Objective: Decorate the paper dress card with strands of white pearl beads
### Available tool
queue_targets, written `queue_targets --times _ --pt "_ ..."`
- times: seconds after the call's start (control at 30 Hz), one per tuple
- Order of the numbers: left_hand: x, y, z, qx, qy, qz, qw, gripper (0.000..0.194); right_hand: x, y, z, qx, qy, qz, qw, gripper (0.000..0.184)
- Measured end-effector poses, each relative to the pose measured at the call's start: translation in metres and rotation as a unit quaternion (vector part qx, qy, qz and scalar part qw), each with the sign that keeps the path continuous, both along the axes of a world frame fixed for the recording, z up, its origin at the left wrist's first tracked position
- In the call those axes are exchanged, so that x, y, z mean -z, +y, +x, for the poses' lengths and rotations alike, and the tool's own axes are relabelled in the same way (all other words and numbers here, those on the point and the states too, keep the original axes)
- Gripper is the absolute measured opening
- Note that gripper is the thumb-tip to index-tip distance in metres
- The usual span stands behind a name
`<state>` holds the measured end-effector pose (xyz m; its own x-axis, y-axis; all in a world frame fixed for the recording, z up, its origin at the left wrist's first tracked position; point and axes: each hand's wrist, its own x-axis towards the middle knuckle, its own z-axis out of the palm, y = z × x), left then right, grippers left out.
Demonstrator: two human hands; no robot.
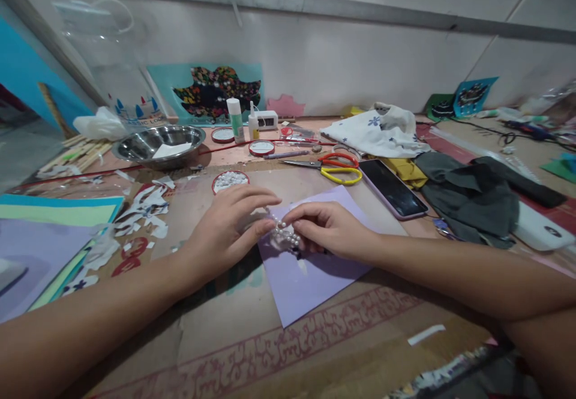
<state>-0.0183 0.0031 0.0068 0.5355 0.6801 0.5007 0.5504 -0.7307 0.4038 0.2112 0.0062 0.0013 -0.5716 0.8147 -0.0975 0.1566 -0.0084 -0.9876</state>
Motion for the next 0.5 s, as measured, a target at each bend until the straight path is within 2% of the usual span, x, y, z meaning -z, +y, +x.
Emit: queue_targets --times 0.1,0.33,0.5 --pt "-0.0002 0.0018 0.0007 0.037 0.016 -0.025 0.999 0.017 -0.0014 0.0002 0.0016 0.007 -0.013 0.029 0.999 0.020" --pt "0.0052 0.0061 0.0016 0.071 -0.003 -0.122 0.990 0.013 -0.0012 0.0011 0.0023 0.041 0.012 0.068 0.997 0.022" --pt "0.0052 0.0068 0.0033 0.091 -0.017 -0.169 0.981 0.011 0.0011 0.0015 0.0017 0.037 0.018 0.082 0.996 0.019"
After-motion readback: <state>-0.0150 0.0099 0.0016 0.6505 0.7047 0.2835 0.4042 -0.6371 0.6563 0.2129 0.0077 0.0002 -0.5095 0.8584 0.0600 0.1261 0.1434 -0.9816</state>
